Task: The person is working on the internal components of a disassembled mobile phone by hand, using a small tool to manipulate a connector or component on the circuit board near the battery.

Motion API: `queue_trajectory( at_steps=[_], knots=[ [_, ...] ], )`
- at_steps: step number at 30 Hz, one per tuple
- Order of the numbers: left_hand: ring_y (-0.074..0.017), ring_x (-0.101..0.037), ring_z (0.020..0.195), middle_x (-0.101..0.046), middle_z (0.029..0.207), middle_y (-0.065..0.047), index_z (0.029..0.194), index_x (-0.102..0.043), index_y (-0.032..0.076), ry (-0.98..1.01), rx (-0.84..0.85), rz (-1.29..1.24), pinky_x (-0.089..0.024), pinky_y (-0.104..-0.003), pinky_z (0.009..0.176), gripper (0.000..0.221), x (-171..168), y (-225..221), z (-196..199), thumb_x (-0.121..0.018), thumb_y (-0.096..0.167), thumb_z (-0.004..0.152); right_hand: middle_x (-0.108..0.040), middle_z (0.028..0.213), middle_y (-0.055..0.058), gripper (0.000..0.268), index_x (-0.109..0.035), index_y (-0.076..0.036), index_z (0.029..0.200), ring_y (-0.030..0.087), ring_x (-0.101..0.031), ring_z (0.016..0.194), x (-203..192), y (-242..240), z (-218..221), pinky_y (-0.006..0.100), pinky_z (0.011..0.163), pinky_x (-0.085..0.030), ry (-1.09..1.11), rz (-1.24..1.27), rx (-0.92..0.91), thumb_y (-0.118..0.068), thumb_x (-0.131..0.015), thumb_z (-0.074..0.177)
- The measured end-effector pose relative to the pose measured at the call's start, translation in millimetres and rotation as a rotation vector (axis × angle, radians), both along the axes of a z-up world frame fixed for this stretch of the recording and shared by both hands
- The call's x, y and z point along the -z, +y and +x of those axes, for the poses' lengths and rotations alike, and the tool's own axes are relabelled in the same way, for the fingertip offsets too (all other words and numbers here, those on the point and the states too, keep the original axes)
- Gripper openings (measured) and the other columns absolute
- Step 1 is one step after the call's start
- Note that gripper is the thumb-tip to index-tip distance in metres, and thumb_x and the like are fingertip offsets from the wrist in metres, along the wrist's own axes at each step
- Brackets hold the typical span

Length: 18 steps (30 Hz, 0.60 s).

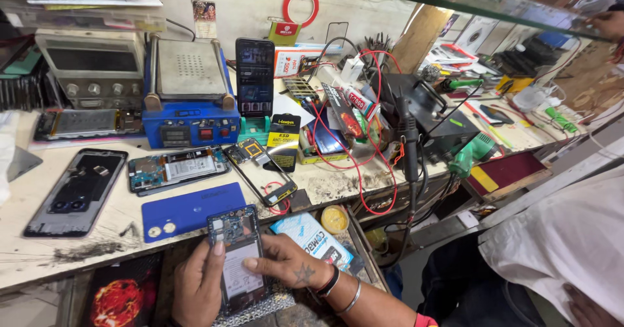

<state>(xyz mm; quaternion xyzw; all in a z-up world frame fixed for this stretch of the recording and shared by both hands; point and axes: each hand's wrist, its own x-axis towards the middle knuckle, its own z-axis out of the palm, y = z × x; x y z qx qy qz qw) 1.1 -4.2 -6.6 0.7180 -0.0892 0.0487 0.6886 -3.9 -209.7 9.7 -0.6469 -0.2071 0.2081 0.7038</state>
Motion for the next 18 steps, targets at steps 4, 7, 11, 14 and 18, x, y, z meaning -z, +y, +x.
queue_trajectory(
  at_steps=[4,7,11,14,18],
  knots=[
    [-0.0133,-0.076,0.086,-0.083,0.096,-0.01,0.117,-0.074,0.005,-0.035,0.016,-0.046,-0.057,-0.03,0.077,0.035,-10,-2,6,-0.051,0.026,0.102,-0.069,0.123,0.006,0.039,-0.055,0.002,0.141,0.011,-0.063,0.113,-5,0,8,0.031,0.102,-0.052,-0.037,-0.04,-0.004,-0.018,-0.06,0.108],
    [-0.0129,-0.077,0.083,-0.084,0.094,-0.009,0.118,-0.074,0.006,-0.012,0.038,-0.028,-0.058,-0.03,0.074,0.035,-9,0,2,-0.05,0.027,0.102,-0.069,0.122,0.007,0.039,-0.055,0.003,0.142,0.012,-0.063,0.112,-1,0,5,0.031,0.101,-0.053,-0.026,-0.021,-0.007,-0.017,-0.061,0.108],
    [-0.0134,-0.076,0.08,-0.084,0.09,-0.01,0.116,-0.075,0.007,-0.008,0.029,-0.001,-0.058,-0.03,0.072,0.036,-14,0,0,-0.049,0.027,0.103,-0.069,0.124,0.006,0.041,-0.053,0.002,0.142,0.011,-0.062,0.114,-5,1,5,0.03,0.103,-0.052,-0.064,-0.046,-0.004,-0.017,-0.06,0.107],
    [-0.013,-0.077,0.079,-0.084,0.091,-0.009,0.115,-0.074,0.006,-0.015,0.042,-0.009,-0.059,-0.03,0.071,0.035,-13,0,2,-0.05,0.028,0.102,-0.069,0.121,0.006,0.042,-0.053,0.001,0.143,0.011,-0.062,0.111,-6,3,4,0.03,0.099,-0.053,-0.058,-0.055,0.0,-0.017,-0.061,0.107],
    [-0.013,-0.076,0.081,-0.083,0.092,-0.009,0.115,-0.074,0.005,-0.068,0.058,-0.027,-0.059,-0.03,0.072,0.035,-13,2,1,-0.049,0.027,0.103,-0.069,0.12,0.007,0.042,-0.054,0.001,0.143,0.011,-0.063,0.11,-8,3,4,0.03,0.097,-0.054,-0.073,-0.08,-0.006,-0.018,-0.061,0.106]
  ],
)
